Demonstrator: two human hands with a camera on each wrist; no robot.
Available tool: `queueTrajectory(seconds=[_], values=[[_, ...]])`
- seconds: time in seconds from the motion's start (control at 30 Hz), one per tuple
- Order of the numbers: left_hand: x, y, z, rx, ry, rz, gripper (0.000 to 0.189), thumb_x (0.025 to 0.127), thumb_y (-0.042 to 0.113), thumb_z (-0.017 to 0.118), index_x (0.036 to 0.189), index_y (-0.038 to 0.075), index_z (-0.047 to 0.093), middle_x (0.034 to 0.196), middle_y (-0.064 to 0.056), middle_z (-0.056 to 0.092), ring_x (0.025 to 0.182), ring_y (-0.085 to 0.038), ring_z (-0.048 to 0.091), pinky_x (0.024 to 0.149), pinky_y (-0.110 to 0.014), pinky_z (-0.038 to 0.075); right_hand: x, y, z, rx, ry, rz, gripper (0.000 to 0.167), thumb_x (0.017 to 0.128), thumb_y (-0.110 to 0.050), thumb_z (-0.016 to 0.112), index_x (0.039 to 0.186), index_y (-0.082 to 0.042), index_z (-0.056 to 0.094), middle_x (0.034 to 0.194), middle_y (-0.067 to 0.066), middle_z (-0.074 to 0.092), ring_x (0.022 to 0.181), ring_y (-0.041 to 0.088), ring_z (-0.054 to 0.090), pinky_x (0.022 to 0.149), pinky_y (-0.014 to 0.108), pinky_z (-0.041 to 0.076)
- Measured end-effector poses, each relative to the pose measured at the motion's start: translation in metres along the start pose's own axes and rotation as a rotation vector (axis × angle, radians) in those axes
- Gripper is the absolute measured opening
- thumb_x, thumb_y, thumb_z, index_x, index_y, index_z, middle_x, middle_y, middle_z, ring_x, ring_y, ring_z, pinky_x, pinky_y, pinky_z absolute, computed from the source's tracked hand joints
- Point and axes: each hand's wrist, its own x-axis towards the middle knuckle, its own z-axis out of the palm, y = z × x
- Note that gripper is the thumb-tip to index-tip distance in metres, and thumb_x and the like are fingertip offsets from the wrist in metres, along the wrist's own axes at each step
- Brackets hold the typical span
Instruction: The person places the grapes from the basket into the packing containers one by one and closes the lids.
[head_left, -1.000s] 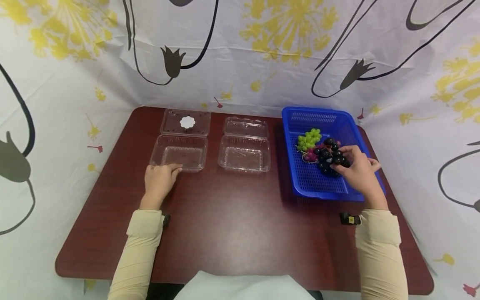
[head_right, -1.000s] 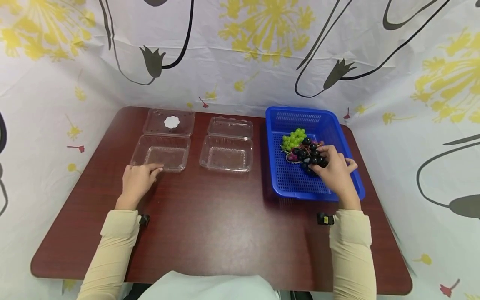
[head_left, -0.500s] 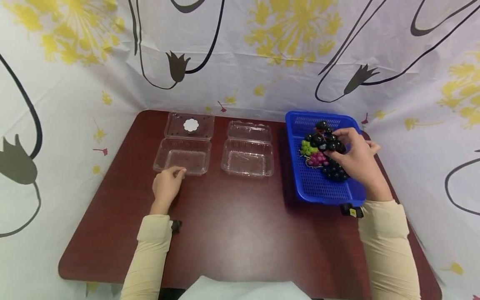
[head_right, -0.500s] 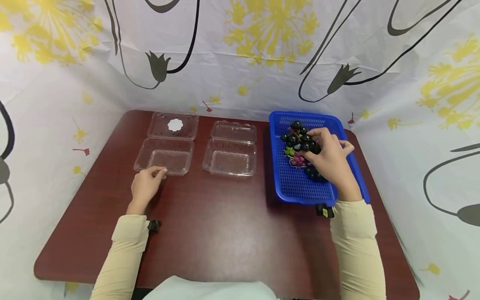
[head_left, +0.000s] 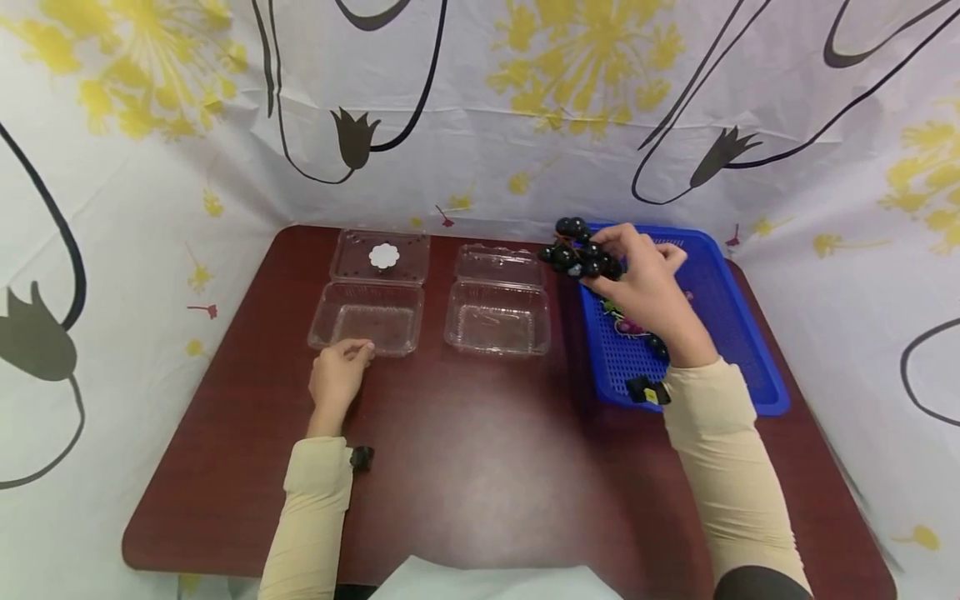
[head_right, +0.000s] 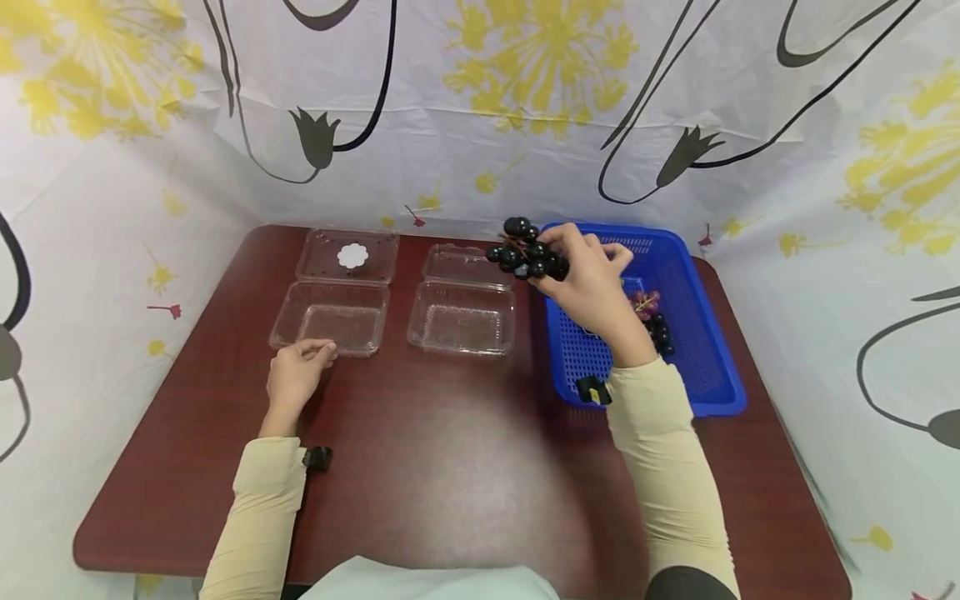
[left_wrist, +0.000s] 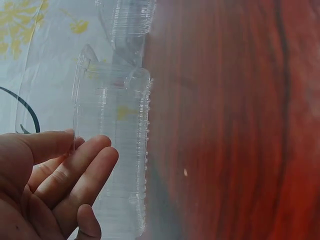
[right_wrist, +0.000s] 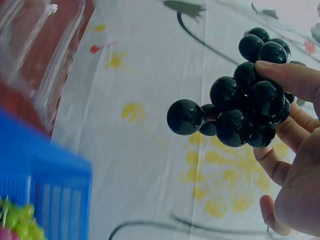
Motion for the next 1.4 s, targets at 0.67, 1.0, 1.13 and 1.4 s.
queueTrajectory(seconds=[0.67, 1.0, 1.13, 1.4], values=[[0.001, -0.007, 0.002, 0.006, 0.031, -0.011, 0.027, 0.094, 0.038, 0.062, 0.108, 0.016, 0.067, 0.099, -0.008, 0.075, 0.084, -0.027, 0.069, 0.068, -0.039, 0.045, 0.054, -0.059, 0.104, 0.246, -0.124, -0.004, 0.047, 0.081, -0.008, 0.076, 0.119, -0.005, 0.05, 0.114, 0.011, 0.066, 0.116, 0.029, 0.057, 0.091, 0.047, 0.007], [0.004, -0.006, 0.002, -0.014, 0.056, 0.001, 0.025, 0.093, 0.038, 0.063, 0.106, 0.017, 0.067, 0.097, -0.007, 0.076, 0.073, -0.025, 0.066, 0.058, -0.032, 0.041, 0.075, -0.08, 0.153, 0.283, -0.233, -0.025, 0.043, 0.082, -0.012, 0.076, 0.117, -0.011, 0.051, 0.107, 0.004, 0.071, 0.108, 0.018, 0.061, 0.096, 0.049, 0.009], [0.004, -0.007, 0.002, -0.01, 0.066, 0.006, 0.025, 0.093, 0.038, 0.063, 0.106, 0.018, 0.067, 0.096, -0.006, 0.076, 0.07, -0.023, 0.065, 0.057, -0.031, 0.04, 0.079, -0.087, 0.173, 0.271, -0.27, -0.027, 0.044, 0.082, -0.015, 0.077, 0.117, -0.013, 0.051, 0.108, 0.002, 0.071, 0.109, 0.017, 0.059, 0.096, 0.049, 0.011], [0.002, -0.004, 0.003, 0.0, 0.047, 0.023, 0.025, 0.094, 0.04, 0.061, 0.106, 0.018, 0.066, 0.093, -0.005, 0.076, 0.058, -0.019, 0.057, 0.054, -0.031, 0.037, 0.08, -0.092, 0.202, 0.229, -0.33, -0.029, 0.043, 0.084, -0.017, 0.075, 0.12, -0.014, 0.051, 0.112, 0.003, 0.066, 0.106, 0.019, 0.055, 0.094, 0.05, 0.011]])
